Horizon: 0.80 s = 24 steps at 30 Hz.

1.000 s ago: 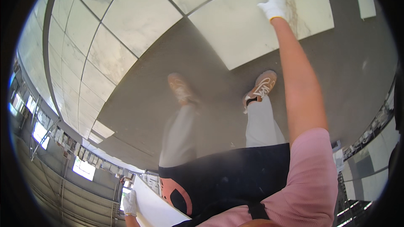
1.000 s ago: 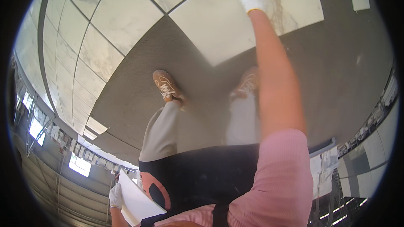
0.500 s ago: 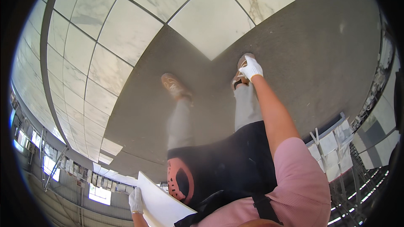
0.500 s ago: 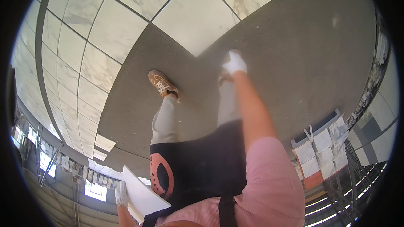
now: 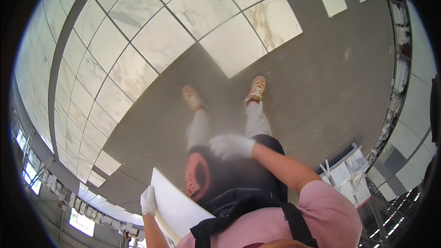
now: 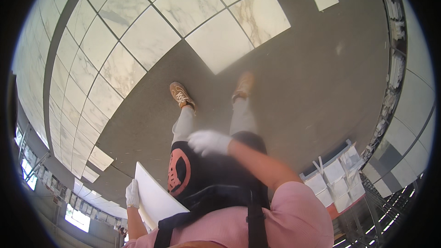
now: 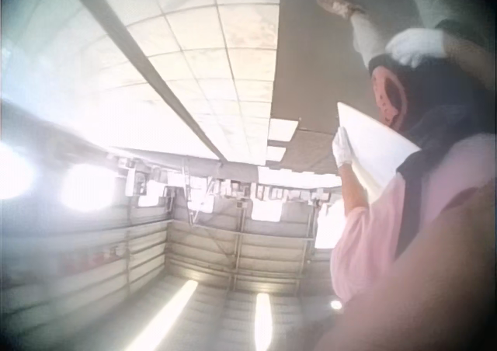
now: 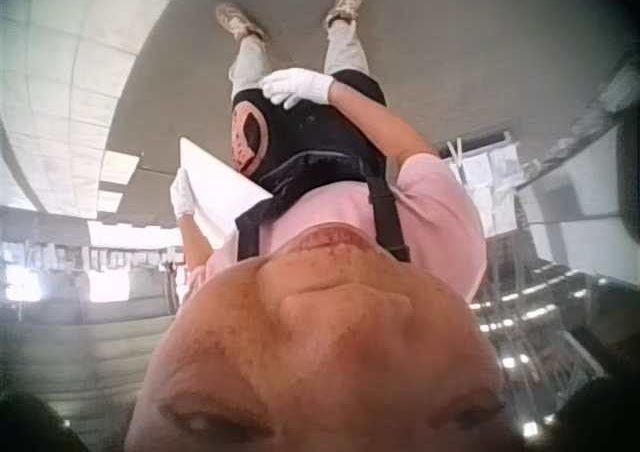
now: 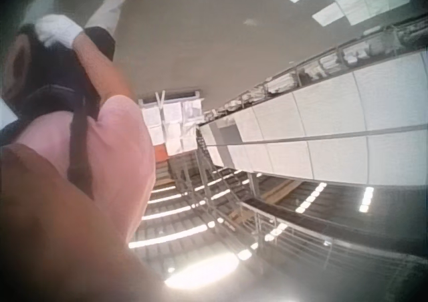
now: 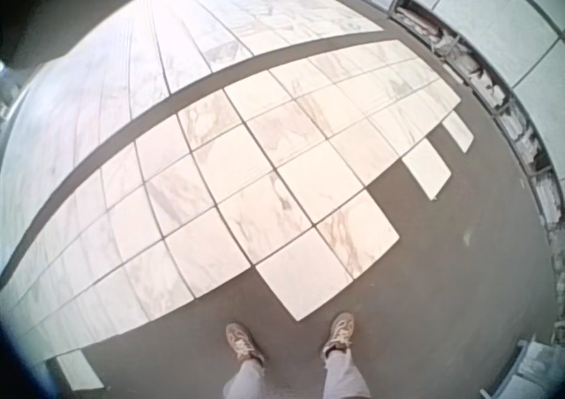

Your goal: The person repeatedly picks white square tiles from stacked bundles and places them flat on the floor in a grid pattern. The person handles tiles one at a time, aligning them with previously placed tiles to form a continuous tiled area.

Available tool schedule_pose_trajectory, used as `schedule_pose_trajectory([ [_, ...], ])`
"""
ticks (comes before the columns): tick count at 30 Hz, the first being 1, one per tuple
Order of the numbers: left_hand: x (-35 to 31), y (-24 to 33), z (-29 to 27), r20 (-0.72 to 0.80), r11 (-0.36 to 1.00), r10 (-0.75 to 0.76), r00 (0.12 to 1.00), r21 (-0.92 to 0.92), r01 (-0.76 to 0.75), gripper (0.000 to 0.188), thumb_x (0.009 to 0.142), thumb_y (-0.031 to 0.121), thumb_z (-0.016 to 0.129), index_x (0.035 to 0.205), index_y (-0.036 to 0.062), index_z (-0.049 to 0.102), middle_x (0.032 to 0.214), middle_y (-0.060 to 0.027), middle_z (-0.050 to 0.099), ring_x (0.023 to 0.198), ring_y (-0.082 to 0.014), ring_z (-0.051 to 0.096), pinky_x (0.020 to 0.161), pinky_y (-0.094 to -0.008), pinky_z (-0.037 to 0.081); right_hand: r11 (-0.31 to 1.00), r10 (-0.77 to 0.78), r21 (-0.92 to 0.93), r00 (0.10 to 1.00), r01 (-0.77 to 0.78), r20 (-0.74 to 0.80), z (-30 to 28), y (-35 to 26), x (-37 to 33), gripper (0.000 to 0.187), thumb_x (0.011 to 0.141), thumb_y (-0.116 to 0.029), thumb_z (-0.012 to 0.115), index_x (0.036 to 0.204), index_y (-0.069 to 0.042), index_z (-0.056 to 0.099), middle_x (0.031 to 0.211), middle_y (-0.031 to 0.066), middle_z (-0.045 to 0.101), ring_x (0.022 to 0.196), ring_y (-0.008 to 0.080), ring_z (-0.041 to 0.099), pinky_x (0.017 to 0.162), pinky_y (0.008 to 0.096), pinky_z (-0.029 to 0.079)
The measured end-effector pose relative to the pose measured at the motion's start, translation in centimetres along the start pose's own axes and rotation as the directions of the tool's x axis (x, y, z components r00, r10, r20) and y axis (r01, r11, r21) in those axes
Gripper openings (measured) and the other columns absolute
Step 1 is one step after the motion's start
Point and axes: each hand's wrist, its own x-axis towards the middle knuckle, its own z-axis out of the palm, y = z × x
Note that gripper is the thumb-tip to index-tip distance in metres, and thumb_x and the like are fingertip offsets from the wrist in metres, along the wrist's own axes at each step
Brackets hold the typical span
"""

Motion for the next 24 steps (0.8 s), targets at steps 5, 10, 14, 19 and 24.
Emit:
schedule_pose_trajectory([
  [5, 1.5, -0.1, -0.7, 0.1, 0.994, 0.036, 0.994, -0.106, -0.025, 0.061, 0.104, 0.052, 0.048, 0.098, -0.0055, 0.067, 0.086, -0.0058, 0.065, 0.082, -0.0149, 0.053, 0.077, -0.0344, 0.046, 0.91, 0.348, 0.069, 0.844, -0.409, 0.409, 16.4, -0.7, -0.5, 0.032, 0.105, -0.028, 0.054, 0.128, -0.007, 0.06, 0.093, -0.0035, 0.06, 0.074, 0.0044, 0.054, 0.059, 0.0221, 0.044],
  [10, 2.2, 1.2, -2.7, 0.048, 0.95, 0.164, 0.985, -0.278, -0.145, 0.053, 0.102, 0.047, 0.053, 0.098, -0.0032, 0.07, 0.088, -0.003, 0.066, 0.081, -0.0133, 0.052, 0.076, -0.0323, 0.047, 0.923, 0.333, -0.268, 0.924, -0.277, 0.189, 25.2, -0.2, 3.1, 0.048, 0.081, -0.023, 0.081, 0.118, 0.005, 0.069, 0.103, 0.0153, 0.074, 0.092, 0.0278, 0.07, 0.082, 0.0411, 0.056],
  [14, 2.5, 2.1, -6.0, 0.096, 0.925, 0.214, 0.972, -0.341, -0.169, 0.051, 0.102, 0.045, 0.056, 0.108, -0.0039, 0.071, 0.097, -0.0041, 0.069, 0.09, -0.0135, 0.057, 0.084, -0.032, 0.048, 0.954, 0.238, -0.229, 0.956, -0.196, 0.173, 27.7, -0.6, 3.5, 0.024, 0.076, -0.012, 0.08, 0.091, 0.006, 0.077, 0.086, 0.0128, 0.075, 0.083, 0.0217, 0.069, 0.079, 0.0354, 0.054],
  [19, 4.4, -0.5, -8.4, -0.09, 0.904, 0.28, 0.956, -0.311, -0.294, 0.043, 0.099, 0.037, 0.057, 0.118, 0.0004, 0.069, 0.112, -0.0133, 0.072, 0.107, -0.0233, 0.063, 0.097, -0.0357, 0.047, 0.811, 0.073, -0.542, 0.88, 0.222, 0.47, 28.8, -1.5, 4.9, 0.022, 0.079, -0.001, 0.071, 0.1, 0.008, 0.074, 0.09, 0.0139, 0.075, 0.083, 0.0174, 0.071, 0.079, 0.0312, 0.056],
  [24, 4.8, -5.8, -8.2, -0.346, 0.941, 0.106, 0.932, -0.267, -0.206, 0.065, 0.097, 0.051, 0.06, 0.139, 0.0019, 0.055, 0.133, -0.0164, 0.065, 0.122, -0.0317, 0.062, 0.104, -0.0389, 0.046, 0.92, 0.162, -0.363, 0.987, -0.144, 0.019, 31.0, -3.6, 2.3, 0.026, 0.081, -0.001, 0.07, 0.106, 0.008, 0.071, 0.098, 0.0127, 0.073, 0.089, 0.0196, 0.071, 0.081, 0.0314, 0.056],
])
